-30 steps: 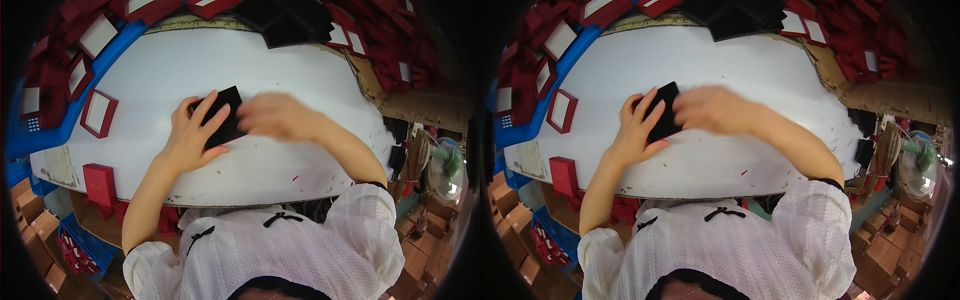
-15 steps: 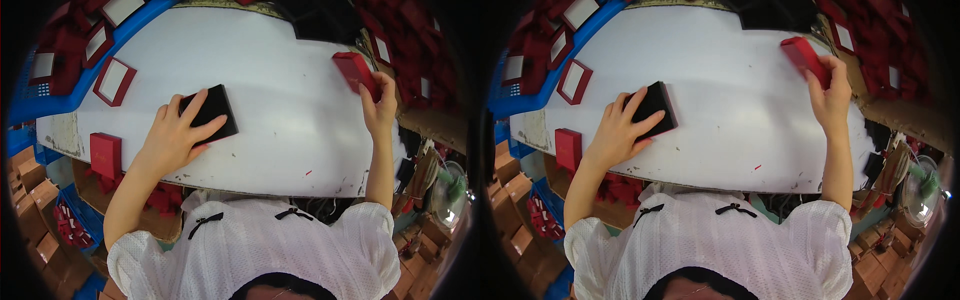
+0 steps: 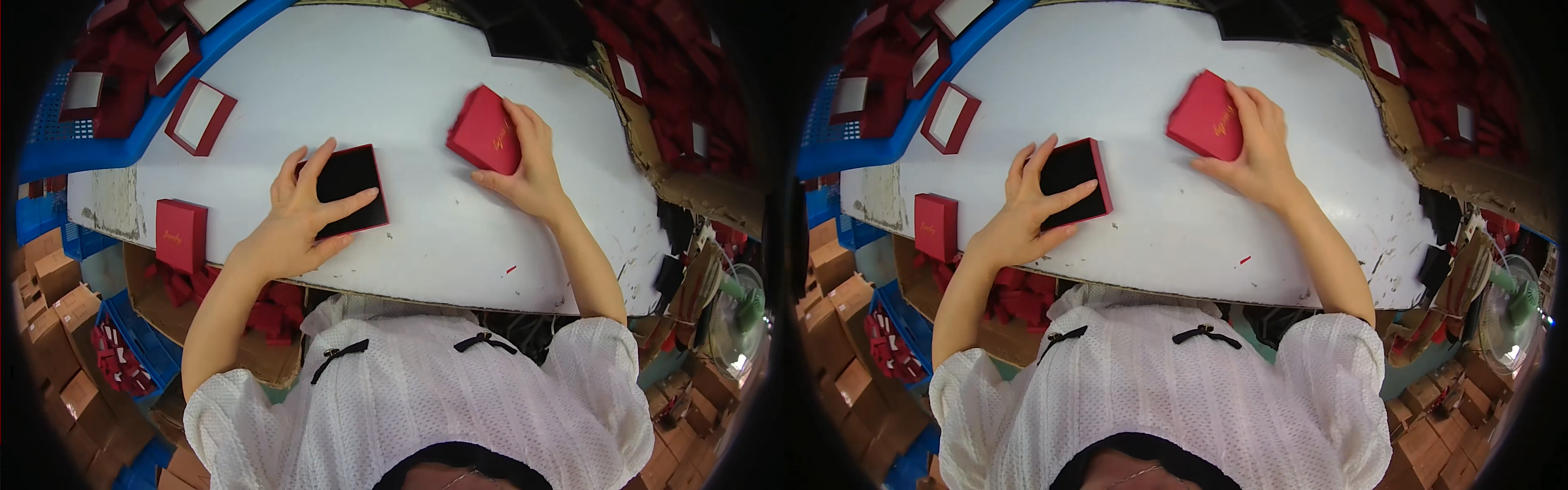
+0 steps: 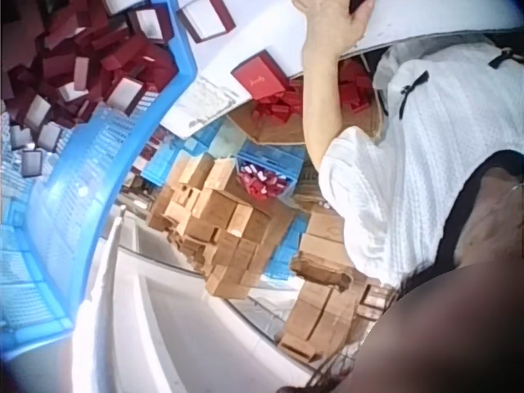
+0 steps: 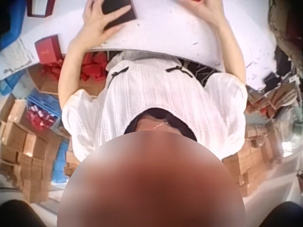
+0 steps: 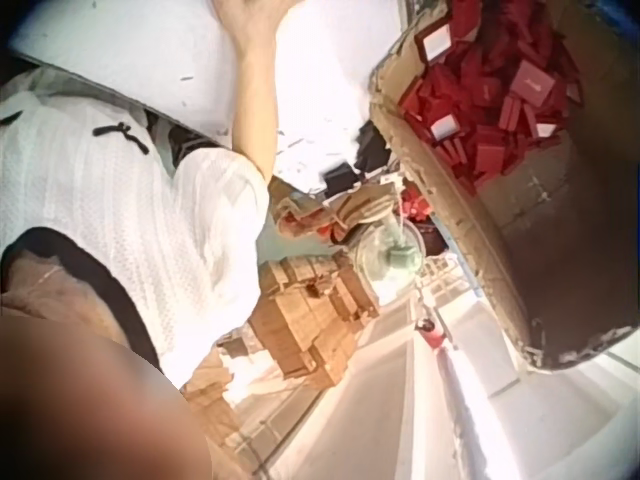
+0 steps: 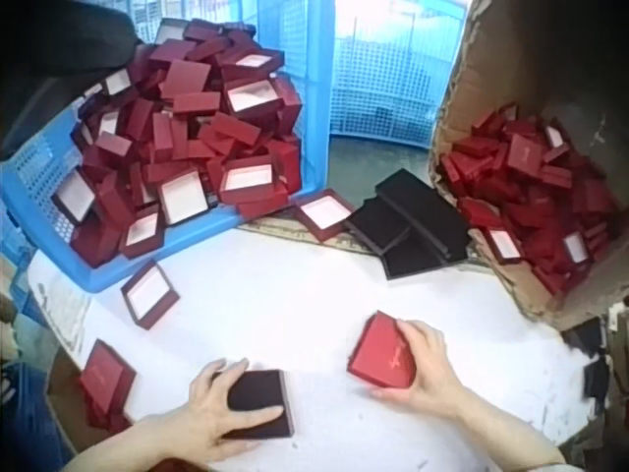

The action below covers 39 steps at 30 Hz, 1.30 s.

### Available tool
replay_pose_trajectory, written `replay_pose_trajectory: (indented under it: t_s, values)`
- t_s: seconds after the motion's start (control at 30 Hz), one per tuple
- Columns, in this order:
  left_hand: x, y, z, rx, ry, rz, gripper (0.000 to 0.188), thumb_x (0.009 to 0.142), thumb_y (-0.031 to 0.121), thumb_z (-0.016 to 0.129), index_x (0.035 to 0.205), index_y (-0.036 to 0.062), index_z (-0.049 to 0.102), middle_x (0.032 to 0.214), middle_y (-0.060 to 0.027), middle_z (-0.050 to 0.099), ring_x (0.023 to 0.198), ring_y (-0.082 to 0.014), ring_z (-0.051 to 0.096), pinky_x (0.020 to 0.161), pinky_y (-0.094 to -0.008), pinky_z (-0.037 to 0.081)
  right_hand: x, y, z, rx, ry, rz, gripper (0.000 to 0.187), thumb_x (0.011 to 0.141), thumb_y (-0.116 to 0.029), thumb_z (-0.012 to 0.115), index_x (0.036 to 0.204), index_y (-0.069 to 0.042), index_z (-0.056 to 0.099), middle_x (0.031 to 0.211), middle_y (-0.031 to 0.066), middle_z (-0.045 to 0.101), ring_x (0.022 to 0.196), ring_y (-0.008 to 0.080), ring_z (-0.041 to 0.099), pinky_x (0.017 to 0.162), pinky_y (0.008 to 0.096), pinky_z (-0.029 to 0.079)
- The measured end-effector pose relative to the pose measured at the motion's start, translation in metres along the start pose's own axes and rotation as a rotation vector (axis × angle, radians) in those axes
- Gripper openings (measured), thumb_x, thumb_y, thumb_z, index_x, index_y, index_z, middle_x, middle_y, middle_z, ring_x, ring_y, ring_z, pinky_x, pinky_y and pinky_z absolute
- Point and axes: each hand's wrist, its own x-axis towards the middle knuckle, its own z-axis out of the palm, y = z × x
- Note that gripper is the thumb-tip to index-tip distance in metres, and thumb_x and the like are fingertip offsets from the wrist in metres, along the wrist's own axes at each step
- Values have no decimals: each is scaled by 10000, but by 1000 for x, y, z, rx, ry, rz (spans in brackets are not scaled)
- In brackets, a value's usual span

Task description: Placing black foam pads into red jewelry boxes.

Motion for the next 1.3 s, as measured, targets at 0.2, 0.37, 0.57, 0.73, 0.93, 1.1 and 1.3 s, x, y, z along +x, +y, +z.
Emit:
replay_pose_trajectory:
  t_s: [0.2, 0.37, 0.57, 0.73, 0.93, 1.1, 1.3]
  values:
    - [28, -14, 54, -812, 385, 23, 1115, 567, 205, 813, 1432, 92, 119, 1430, -302, 133, 1251, -470, 309, 1012, -480, 347, 36, -63, 32, 72, -267, -420, 833, 593, -453, 786, 1273, -93, 465, 1294, 224, 390, 1155, 388, 392, 969, 467, 329]
    - [36, -12, 37, -361, 221, 221, 967, 576, 250, 811, 1387, 84, 311, 1421, -274, 230, 1234, -425, 361, 1000, -487, 332, 12, -72, 33, -100, -367, -473, 798, 611, -500, 747, 1256, -109, 488, 1318, 242, 360, 1168, 413, 370, 962, 504, 309]
    - [19, -5, 11, 16, 78, 49, 941, 568, 355, 794, 1372, 116, 367, 1403, -164, 316, 1270, -364, 311, 1042, -548, 186, 35, -60, 34, -13, -483, -530, 694, 679, -453, 708, 1259, -136, 494, 1318, 201, 396, 1213, 376, 359, 996, 539, 255]
    - [-67, -24, -25, 323, -3, -542, 991, 550, 356, 795, 1396, 142, 325, 1363, -160, 355, 1279, -373, 283, 1058, -544, 135, 168, 26, -34, -555, 109, -401, 557, 673, 12, 607, 1202, -148, 540, 1302, 103, 469, 1191, 267, 444, 985, 427, 334]
    - [-71, -67, -55, 205, 181, -629, 1141, 544, 408, 824, 1446, 136, 181, 1412, -226, 279, 1317, -434, 210, 1047, -560, 168, 189, 102, -57, -614, -59, -173, 237, 855, -124, 583, 1085, -125, 639, 1344, 147, 458, 1300, 319, 351, 1048, 366, 306]
    - [-21, -141, -36, 195, 350, -667, 956, 614, 337, 784, 1407, 131, 290, 1373, -218, 329, 1269, -417, 285, 1047, -490, 240, 190, 80, -56, -420, -197, -105, 155, 907, -157, 522, 966, -94, 652, 1370, 118, 443, 1336, 296, 310, 1063, 358, 281]
    - [26, -66, -2, -50, 302, -210, 917, 562, 202, 794, 1364, 102, 362, 1349, -189, 361, 1208, -385, 349, 1023, -452, 303, 174, 98, -44, -557, 106, -253, 176, 841, -140, 596, 1005, -151, 660, 1298, 74, 497, 1205, 277, 456, 982, 371, 374]
